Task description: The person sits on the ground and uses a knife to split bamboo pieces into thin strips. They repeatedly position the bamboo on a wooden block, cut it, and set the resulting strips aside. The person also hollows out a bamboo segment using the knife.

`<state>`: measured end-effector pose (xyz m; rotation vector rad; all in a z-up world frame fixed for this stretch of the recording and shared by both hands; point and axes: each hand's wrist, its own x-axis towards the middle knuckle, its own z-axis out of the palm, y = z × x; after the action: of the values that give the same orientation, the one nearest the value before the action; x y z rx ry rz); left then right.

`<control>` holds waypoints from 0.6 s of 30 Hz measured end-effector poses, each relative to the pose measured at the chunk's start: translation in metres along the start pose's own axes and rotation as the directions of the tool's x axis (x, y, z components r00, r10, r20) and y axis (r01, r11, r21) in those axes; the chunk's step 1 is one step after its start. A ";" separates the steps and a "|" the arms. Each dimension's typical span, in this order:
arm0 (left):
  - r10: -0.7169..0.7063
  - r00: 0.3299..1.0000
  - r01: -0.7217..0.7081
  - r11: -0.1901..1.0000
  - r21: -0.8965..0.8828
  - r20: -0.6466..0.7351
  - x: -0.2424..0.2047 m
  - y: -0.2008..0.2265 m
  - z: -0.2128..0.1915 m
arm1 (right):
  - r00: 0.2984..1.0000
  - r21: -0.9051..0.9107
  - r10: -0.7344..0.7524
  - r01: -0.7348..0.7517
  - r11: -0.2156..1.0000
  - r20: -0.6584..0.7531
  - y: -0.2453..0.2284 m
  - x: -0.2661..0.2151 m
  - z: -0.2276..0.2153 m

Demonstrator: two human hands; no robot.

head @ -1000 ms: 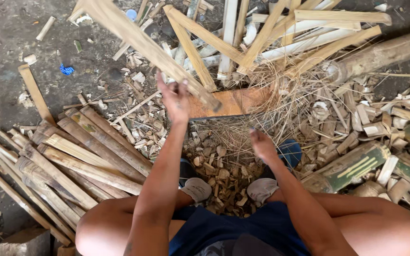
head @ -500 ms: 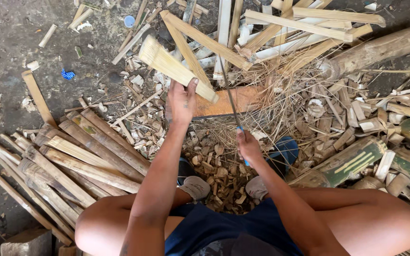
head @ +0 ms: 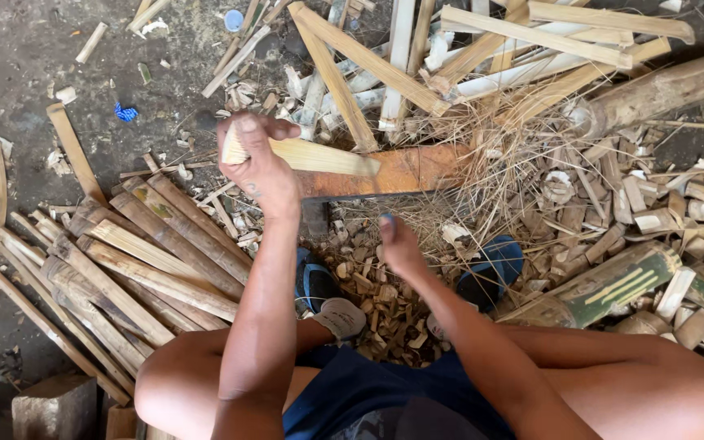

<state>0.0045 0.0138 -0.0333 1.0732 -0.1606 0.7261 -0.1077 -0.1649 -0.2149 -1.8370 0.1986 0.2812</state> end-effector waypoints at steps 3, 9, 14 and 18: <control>-0.010 0.995 0.017 0.997 -0.074 0.102 0.013 0.001 -0.007 | 0.923 -0.192 0.384 -0.373 0.908 0.021 -0.001 0.033 -0.035; -0.117 0.841 0.227 0.963 -0.148 0.528 0.023 -0.005 -0.011 | 0.968 -0.202 -0.179 0.213 0.956 0.174 -0.001 -0.014 -0.053; -0.123 0.844 0.251 0.951 -0.182 0.523 0.028 -0.012 -0.006 | 0.992 0.101 -0.110 0.103 0.989 0.059 0.039 -0.010 -0.026; -0.154 0.859 0.233 0.967 -0.104 0.489 0.032 -0.011 0.004 | 0.966 -0.303 0.257 -0.232 0.924 0.043 0.056 0.032 -0.050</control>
<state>0.0364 0.0216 -0.0252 1.0800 -0.5198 0.2467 -0.0878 -0.2279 -0.2626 -2.0937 0.3457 0.5875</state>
